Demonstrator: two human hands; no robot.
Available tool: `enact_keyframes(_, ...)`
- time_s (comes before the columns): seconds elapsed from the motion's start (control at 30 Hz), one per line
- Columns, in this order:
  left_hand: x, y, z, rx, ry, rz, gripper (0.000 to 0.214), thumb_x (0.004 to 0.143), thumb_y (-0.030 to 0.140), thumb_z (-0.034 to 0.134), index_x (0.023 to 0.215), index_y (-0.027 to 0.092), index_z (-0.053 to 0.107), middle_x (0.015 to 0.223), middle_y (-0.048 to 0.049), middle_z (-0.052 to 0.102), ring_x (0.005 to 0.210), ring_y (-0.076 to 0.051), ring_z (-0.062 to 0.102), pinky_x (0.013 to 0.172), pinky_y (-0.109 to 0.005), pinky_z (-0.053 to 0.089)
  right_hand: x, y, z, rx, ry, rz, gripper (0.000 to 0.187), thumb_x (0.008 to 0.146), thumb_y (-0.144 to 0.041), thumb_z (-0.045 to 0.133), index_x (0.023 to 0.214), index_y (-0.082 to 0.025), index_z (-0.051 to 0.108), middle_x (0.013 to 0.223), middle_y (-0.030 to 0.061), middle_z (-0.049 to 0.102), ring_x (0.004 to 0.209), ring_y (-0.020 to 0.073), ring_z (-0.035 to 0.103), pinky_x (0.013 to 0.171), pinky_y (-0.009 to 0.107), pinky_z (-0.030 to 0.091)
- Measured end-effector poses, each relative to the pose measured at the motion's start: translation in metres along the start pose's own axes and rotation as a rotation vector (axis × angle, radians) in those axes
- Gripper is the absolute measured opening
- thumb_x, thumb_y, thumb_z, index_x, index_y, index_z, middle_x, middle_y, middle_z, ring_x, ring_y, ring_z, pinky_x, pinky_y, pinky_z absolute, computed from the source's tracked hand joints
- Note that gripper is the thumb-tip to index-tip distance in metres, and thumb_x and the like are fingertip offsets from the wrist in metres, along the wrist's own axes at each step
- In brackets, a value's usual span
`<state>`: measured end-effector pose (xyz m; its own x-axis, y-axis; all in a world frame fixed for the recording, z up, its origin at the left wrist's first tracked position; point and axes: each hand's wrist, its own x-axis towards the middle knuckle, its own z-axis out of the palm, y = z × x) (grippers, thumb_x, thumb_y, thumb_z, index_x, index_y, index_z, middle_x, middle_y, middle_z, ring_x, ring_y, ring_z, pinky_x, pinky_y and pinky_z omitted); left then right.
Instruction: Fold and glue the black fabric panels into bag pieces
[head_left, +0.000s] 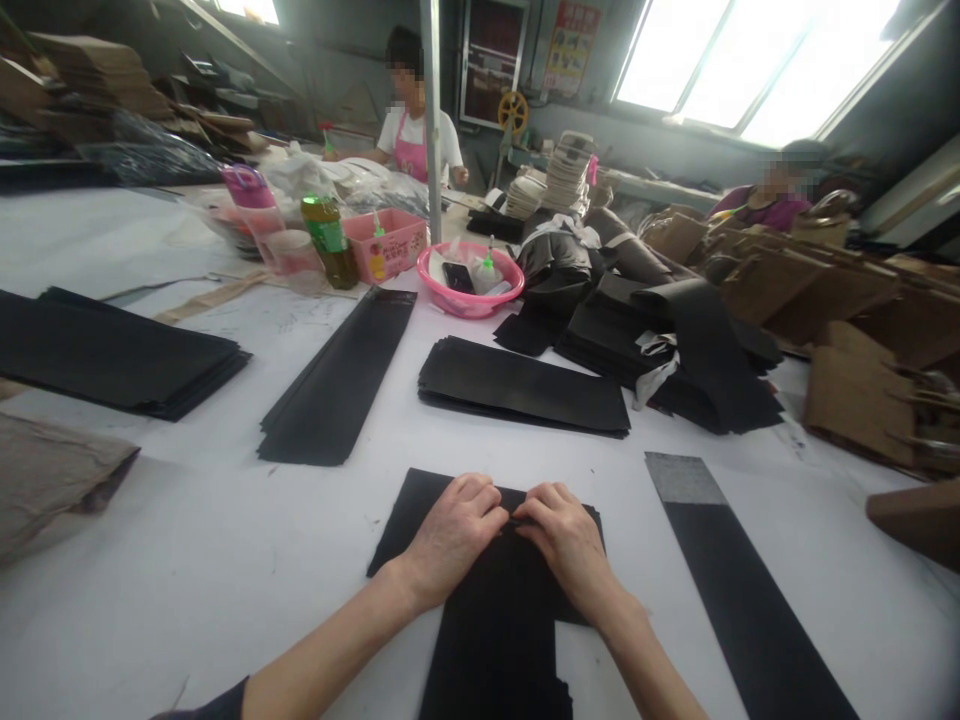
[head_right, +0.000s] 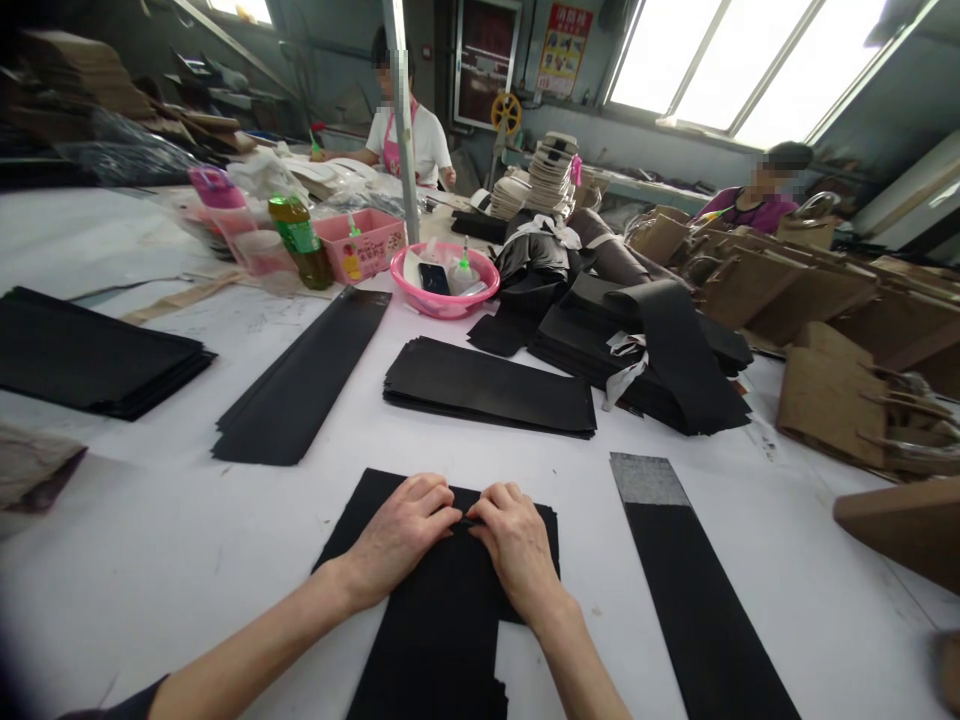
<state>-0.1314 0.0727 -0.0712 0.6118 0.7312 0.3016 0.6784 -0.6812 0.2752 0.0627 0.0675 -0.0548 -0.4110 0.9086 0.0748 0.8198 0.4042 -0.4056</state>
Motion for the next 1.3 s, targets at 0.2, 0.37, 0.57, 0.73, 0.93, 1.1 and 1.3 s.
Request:
enact_keyframes(0.2,0.001,-0.002,-0.001,-0.027,-0.021,0.007,0.006,0.092,0.017,0.055,0.095,0.018,0.06,0.098,-0.0028,0.057,0.106,-0.022,0.051,0.098,-0.039,0.043,-0.002,0.004,0.005,-0.011,-0.004,-0.041,0.017,0.084,-0.015,0.066,0.096,-0.026,0.061,0.091,-0.0009,0.062,0.089,0.0202,0.053,0.078,0.034,0.041)
enact_keyframes(0.37,0.002,-0.002,-0.002,-0.056,-0.054,0.015,0.013,0.092,0.013,0.053,0.103,0.018,0.059,0.1,-0.0024,0.058,0.107,-0.021,0.051,0.1,-0.038,0.042,-0.003,0.006,0.008,-0.035,0.021,-0.075,0.01,0.086,-0.018,0.063,0.093,-0.025,0.064,0.088,-0.0003,0.061,0.087,0.0191,0.052,0.077,0.034,0.04)
enact_keyframes(0.57,0.0,-0.002,0.0,0.0,-0.034,0.041,0.022,0.094,0.013,0.048,0.115,0.016,0.056,0.103,-0.0042,0.058,0.113,-0.022,0.049,0.104,-0.039,0.04,-0.004,0.006,0.01,-0.06,0.059,-0.109,0.009,0.088,-0.018,0.062,0.092,-0.025,0.064,0.086,-0.0006,0.06,0.084,0.0174,0.051,0.077,0.033,0.039)
enact_keyframes(0.73,-0.002,-0.003,0.003,0.08,-0.024,0.1,0.015,0.095,0.013,0.046,0.1,0.014,0.061,0.103,-0.0053,0.059,0.115,-0.022,0.05,0.106,-0.039,0.039,-0.006,0.002,0.008,-0.071,0.08,-0.156,0.01,0.093,-0.018,0.053,0.092,-0.023,0.062,0.086,0.0,0.058,0.085,0.0162,0.049,0.08,0.033,0.039)
enact_keyframes(0.93,-0.003,-0.002,0.004,0.178,-0.015,0.17,0.017,0.094,0.012,0.046,0.103,0.012,0.061,0.111,-0.0086,0.059,0.117,-0.025,0.051,0.105,-0.04,0.04,-0.008,0.0,0.009,-0.102,0.099,-0.179,0.013,0.096,-0.018,0.048,0.093,-0.022,0.06,0.086,0.0005,0.057,0.085,0.0162,0.047,0.088,0.035,0.039)
enact_keyframes(1.1,-0.005,-0.003,0.006,0.189,-0.024,0.165,0.019,0.093,0.012,0.048,0.109,0.014,0.059,0.112,-0.0081,0.059,0.118,-0.025,0.05,0.105,-0.042,0.039,-0.007,0.008,0.009,-0.132,0.139,-0.208,0.016,0.095,-0.018,0.051,0.081,-0.02,0.057,0.082,-0.0017,0.058,0.083,0.0145,0.049,0.093,0.036,0.039)
enact_keyframes(1.3,-0.004,-0.003,0.008,0.181,-0.046,0.153,0.019,0.094,0.015,0.049,0.11,0.015,0.058,0.11,-0.0073,0.059,0.119,-0.025,0.05,0.106,-0.042,0.038,-0.008,0.013,0.006,-0.161,0.142,-0.246,0.014,0.094,-0.017,0.053,0.081,-0.02,0.058,0.083,-0.0025,0.06,0.083,0.0135,0.05,0.095,0.036,0.039)
